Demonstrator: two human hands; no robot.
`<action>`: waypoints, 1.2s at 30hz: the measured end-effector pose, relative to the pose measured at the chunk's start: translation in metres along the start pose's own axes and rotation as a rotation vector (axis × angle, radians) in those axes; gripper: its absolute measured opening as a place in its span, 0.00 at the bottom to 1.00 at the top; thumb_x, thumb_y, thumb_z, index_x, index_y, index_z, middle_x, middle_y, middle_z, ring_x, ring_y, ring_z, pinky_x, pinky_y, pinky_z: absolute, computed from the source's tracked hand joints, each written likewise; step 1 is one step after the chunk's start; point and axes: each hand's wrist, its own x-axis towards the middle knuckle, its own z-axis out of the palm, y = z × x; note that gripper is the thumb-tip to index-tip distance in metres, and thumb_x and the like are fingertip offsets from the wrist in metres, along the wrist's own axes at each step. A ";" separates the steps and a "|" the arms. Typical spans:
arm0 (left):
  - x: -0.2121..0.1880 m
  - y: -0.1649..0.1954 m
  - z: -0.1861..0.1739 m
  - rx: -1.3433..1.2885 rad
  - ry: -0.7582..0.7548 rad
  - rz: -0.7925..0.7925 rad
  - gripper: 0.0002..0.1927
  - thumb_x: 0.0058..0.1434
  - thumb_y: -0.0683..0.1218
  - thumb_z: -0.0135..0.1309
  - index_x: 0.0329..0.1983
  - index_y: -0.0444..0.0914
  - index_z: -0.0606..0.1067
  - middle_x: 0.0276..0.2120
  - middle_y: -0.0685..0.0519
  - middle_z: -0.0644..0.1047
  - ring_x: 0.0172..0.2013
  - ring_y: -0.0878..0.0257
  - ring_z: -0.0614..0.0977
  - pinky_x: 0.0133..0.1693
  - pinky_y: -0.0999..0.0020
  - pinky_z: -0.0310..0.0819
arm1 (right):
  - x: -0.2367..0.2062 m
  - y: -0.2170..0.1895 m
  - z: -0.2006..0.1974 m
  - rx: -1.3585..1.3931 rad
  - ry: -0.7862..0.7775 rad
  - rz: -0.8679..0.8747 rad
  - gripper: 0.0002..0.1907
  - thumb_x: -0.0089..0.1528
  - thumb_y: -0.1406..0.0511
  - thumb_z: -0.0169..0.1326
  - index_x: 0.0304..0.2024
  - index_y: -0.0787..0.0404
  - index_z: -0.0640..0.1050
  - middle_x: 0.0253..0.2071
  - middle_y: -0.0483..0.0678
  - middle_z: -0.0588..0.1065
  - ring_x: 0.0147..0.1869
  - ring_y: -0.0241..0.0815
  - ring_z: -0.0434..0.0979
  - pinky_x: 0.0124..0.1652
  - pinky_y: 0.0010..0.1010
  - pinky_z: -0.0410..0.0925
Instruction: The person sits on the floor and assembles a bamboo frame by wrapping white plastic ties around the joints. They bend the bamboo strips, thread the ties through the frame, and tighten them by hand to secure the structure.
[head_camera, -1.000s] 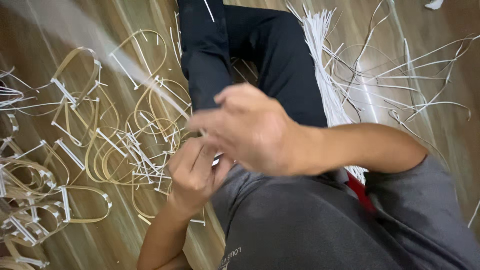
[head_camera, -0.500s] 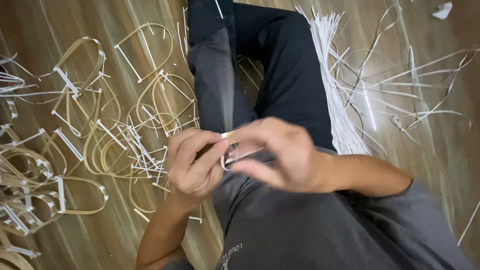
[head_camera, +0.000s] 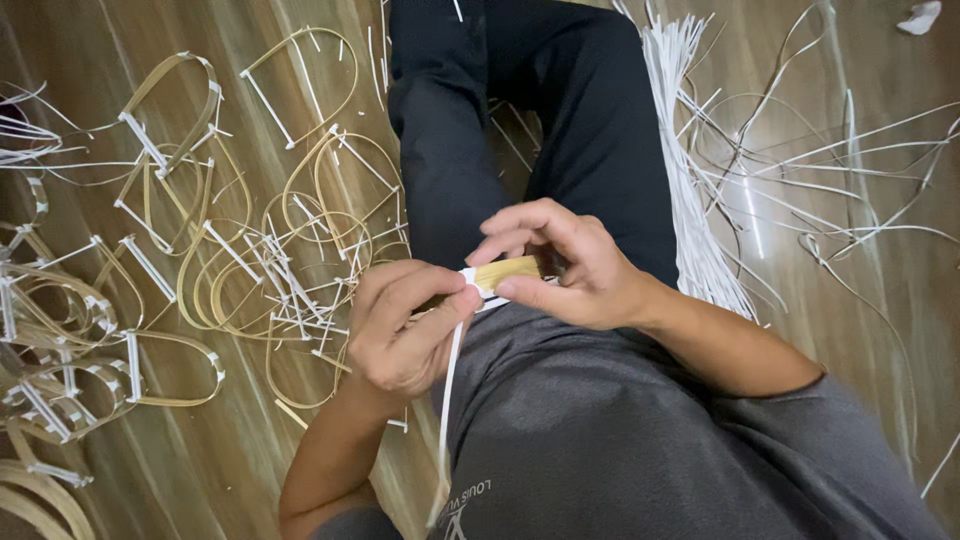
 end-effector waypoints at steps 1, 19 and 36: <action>0.002 0.000 0.001 -0.008 -0.003 0.001 0.11 0.55 0.36 0.71 0.40 0.34 0.81 0.42 0.50 0.78 0.44 0.54 0.79 0.44 0.64 0.76 | 0.001 0.001 0.000 -0.009 -0.013 -0.027 0.24 0.67 0.73 0.58 0.64 0.67 0.66 0.55 0.53 0.79 0.59 0.38 0.81 0.55 0.25 0.75; -0.007 0.057 -0.056 -0.609 0.071 -0.516 0.08 0.58 0.39 0.61 0.39 0.34 0.76 0.33 0.50 0.83 0.36 0.61 0.87 0.41 0.68 0.86 | 0.026 0.026 -0.006 0.101 -0.015 -0.042 0.16 0.71 0.73 0.55 0.61 0.67 0.70 0.55 0.51 0.78 0.61 0.35 0.80 0.60 0.25 0.74; 0.005 0.008 -0.028 0.251 -0.019 0.053 0.13 0.55 0.30 0.66 0.39 0.31 0.74 0.39 0.44 0.80 0.40 0.50 0.84 0.40 0.60 0.82 | 0.032 0.012 0.010 -0.198 0.020 -0.210 0.11 0.67 0.70 0.59 0.52 0.66 0.77 0.48 0.51 0.80 0.51 0.41 0.83 0.51 0.29 0.75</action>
